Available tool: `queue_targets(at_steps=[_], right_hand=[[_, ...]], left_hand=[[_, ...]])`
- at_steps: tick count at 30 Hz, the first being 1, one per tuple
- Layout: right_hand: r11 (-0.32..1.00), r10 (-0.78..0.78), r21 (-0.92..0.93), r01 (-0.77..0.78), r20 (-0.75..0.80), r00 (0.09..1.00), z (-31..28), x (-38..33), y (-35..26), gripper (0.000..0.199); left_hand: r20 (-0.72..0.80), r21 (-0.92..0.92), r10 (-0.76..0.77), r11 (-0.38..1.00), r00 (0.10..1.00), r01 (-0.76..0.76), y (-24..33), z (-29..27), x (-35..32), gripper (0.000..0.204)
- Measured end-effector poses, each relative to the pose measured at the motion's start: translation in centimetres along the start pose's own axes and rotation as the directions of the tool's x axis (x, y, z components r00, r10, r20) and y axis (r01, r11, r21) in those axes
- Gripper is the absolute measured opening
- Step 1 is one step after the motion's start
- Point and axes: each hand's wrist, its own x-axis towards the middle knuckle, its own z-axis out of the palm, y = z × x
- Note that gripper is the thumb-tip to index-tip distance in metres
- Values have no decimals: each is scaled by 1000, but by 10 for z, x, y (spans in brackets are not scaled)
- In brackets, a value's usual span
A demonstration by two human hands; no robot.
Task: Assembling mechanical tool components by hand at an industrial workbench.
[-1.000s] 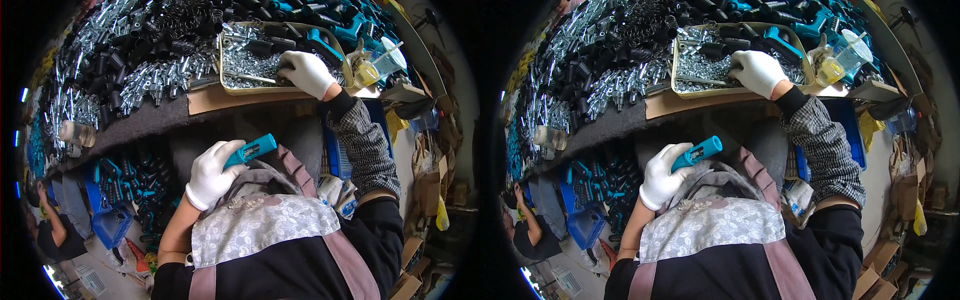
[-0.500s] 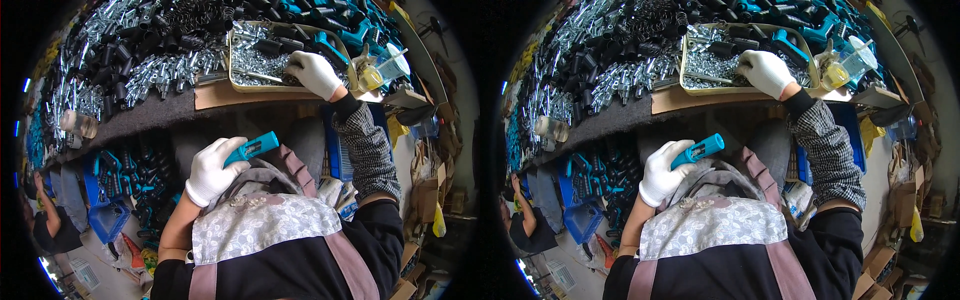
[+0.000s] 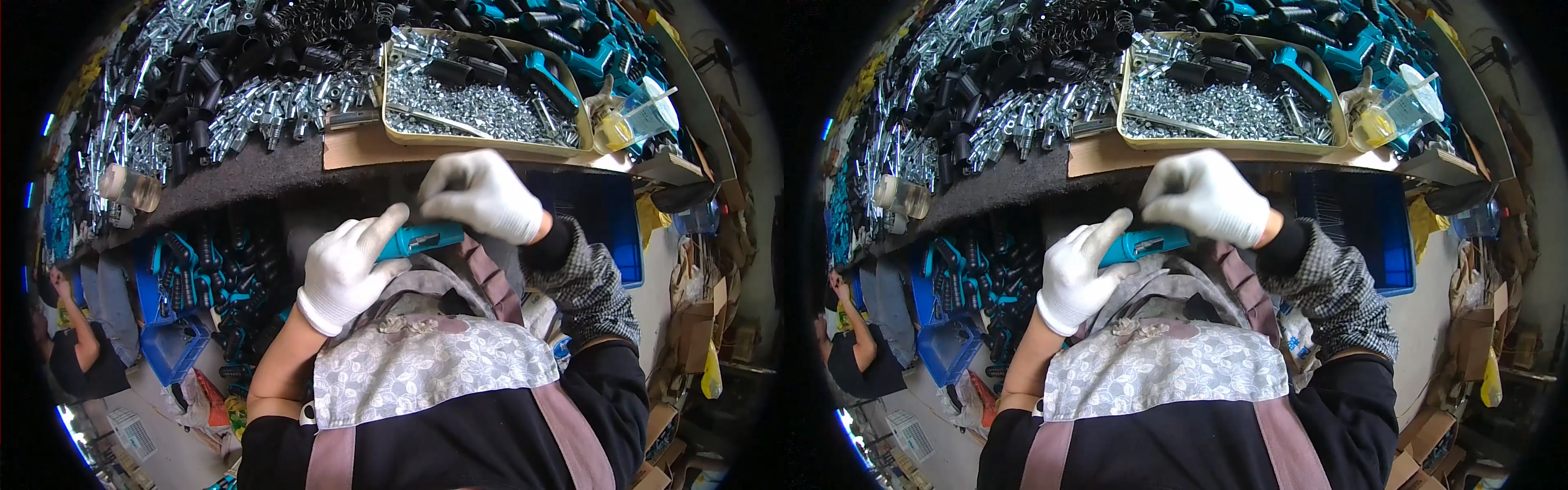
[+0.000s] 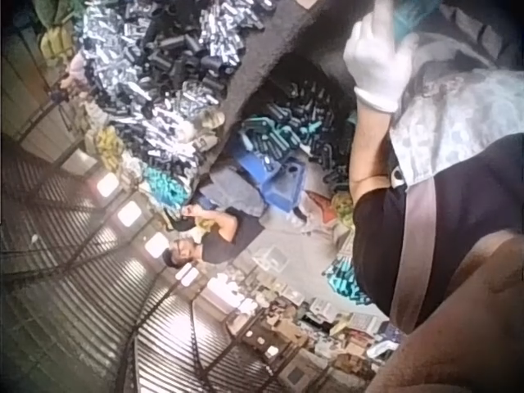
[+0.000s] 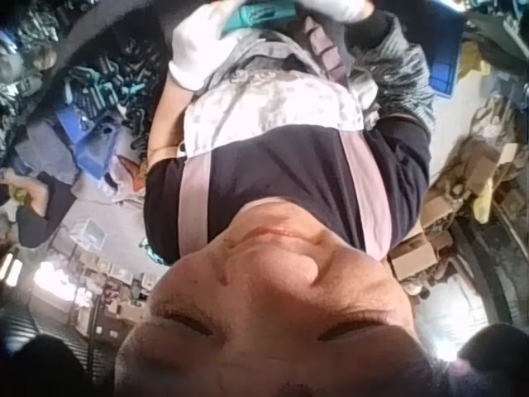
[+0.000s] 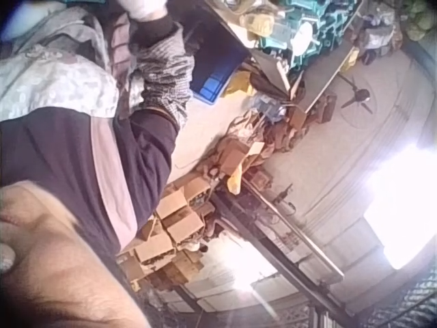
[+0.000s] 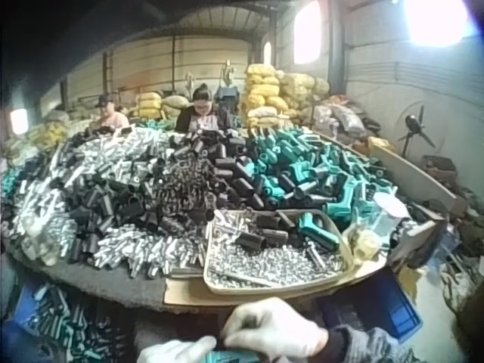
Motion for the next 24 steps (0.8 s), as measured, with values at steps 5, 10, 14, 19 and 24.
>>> queue_targets(at_steps=[5, 10, 14, 19, 24], right_hand=[[993, -21, -114, 21, 1, 1000, 35, -7, 11, 14], [899, -281, -337, 281, 50, 959, 33, -19, 20, 21], [884, -322, -336, 326, 70, 944, 36, -23, 23, 37], [939, -238, -234, 252, 89, 967, 35, -24, 30, 45], [767, -304, -558, 316, 118, 945, 42, -28, 32, 48]], left_hand=[[28, 103, 26, 994, 999, -29, -6, 5, -6, 85], [36, 116, 5, 993, 999, -9, -8, 5, -9, 83], [44, 125, -10, 992, 999, 4, -10, 5, -10, 82], [78, 142, -13, 990, 997, 2, -10, 4, -9, 82], [121, 75, -116, 991, 986, 107, -7, 8, -14, 82]])
